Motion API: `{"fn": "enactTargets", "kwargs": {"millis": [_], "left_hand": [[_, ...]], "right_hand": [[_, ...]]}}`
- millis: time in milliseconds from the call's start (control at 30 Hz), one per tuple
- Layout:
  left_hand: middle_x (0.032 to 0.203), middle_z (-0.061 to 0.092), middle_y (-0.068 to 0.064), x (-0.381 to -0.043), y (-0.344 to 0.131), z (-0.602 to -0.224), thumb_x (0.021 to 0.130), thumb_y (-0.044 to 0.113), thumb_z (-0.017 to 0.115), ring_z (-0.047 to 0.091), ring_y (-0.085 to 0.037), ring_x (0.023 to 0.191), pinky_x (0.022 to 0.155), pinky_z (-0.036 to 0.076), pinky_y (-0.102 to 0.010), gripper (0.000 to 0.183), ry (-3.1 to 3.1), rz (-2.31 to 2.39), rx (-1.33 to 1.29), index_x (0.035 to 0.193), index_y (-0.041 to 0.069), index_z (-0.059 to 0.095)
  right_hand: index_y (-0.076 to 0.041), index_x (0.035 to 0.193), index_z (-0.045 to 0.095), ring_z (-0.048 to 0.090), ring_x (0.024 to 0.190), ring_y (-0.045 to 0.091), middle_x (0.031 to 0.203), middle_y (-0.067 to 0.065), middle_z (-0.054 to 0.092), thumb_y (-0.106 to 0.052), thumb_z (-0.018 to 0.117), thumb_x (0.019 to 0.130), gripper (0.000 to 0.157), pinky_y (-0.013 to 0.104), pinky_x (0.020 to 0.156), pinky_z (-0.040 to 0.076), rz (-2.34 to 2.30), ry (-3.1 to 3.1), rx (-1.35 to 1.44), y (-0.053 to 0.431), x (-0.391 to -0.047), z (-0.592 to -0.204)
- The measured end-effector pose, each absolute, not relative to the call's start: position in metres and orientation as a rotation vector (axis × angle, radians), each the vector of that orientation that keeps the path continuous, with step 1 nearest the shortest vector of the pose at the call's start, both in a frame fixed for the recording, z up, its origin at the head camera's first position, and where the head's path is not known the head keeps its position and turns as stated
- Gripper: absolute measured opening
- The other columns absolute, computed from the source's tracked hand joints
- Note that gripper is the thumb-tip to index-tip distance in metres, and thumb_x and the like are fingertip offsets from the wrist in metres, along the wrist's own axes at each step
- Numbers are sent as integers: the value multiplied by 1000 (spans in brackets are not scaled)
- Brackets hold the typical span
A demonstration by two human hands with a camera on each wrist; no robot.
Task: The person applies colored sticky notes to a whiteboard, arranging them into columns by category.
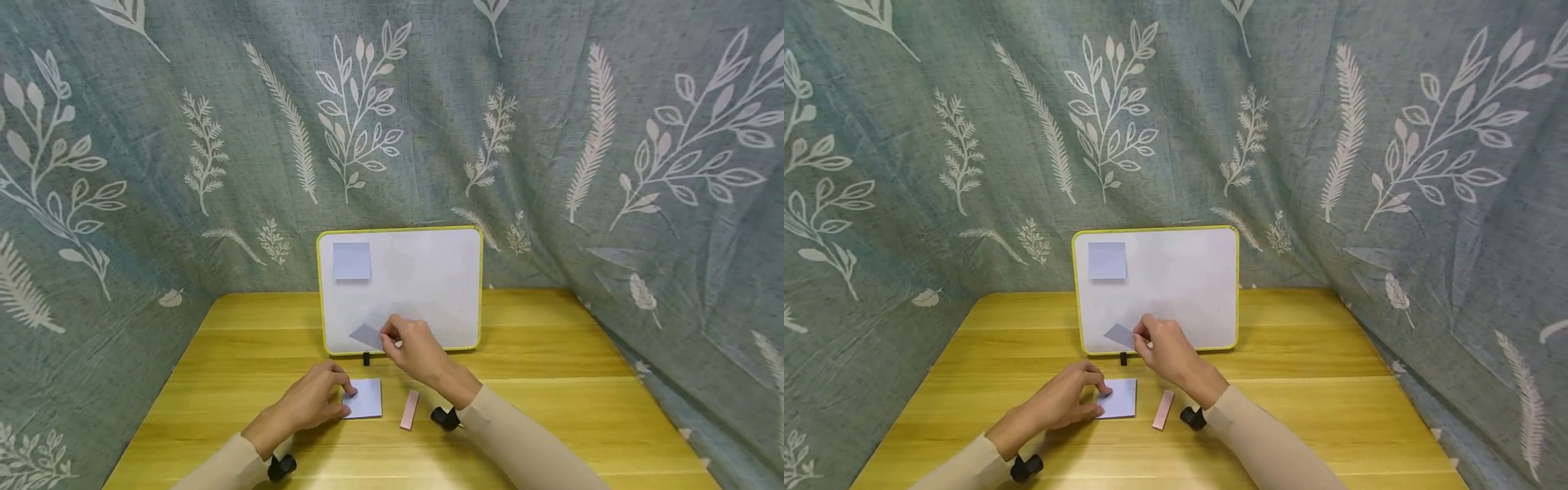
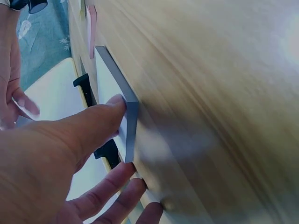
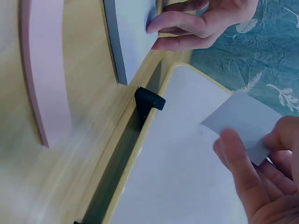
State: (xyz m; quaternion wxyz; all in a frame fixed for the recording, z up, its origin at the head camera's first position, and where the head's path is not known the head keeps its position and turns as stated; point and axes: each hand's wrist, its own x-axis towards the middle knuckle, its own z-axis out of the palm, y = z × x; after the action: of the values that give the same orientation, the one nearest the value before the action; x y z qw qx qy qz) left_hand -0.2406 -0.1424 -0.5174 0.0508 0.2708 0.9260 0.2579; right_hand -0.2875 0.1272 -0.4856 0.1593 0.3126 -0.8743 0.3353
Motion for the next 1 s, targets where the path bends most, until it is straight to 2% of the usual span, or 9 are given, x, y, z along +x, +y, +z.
{"fn": "enactTargets", "kwargs": {"millis": [133,300,467,633,833,1000], "left_hand": [[130,76,-8,-241,-142,-519,92,16,101,69,-29,122,104,64,-59,21,2826,790,827,110,14,89],[133,78,-11,-244,-140,-516,93,18,101,73,-33,123,103,66,-62,21,2822,803,804,110,14,90],[130,81,-11,-248,-139,-513,100,22,94,76,-32,119,99,66,-60,18,2827,821,775,114,13,90],[126,84,-9,-252,-140,-506,106,25,89,78,-28,109,93,67,-55,15,2889,855,670,117,16,90],[128,87,-4,-263,-145,-490,111,26,83,83,-35,117,96,70,-56,12,2992,1005,503,116,19,91],[121,89,-4,-277,-150,-477,113,27,80,85,-34,112,91,70,-53,16,3114,1144,399,119,17,90]], "right_hand": [[-1,110,73,89,92,26,101,18,88,1,70,112,4,21,81,70,1050,-2450,890,127,-285,-487],[1,115,75,90,104,29,116,23,87,1,72,113,4,27,92,71,1132,-2378,891,125,-284,-486],[0,113,79,88,116,32,125,22,86,2,78,109,5,31,98,71,1151,-2243,911,120,-283,-485],[-2,110,84,87,117,36,126,22,86,2,83,105,6,39,96,72,1089,-2151,894,114,-282,-486],[-3,106,87,87,119,37,125,21,87,-1,88,102,5,45,96,73,998,-2086,847,105,-286,-489],[-1,107,87,87,116,38,124,23,86,1,90,100,7,46,96,73,973,-2045,829,99,-290,-491]]}}
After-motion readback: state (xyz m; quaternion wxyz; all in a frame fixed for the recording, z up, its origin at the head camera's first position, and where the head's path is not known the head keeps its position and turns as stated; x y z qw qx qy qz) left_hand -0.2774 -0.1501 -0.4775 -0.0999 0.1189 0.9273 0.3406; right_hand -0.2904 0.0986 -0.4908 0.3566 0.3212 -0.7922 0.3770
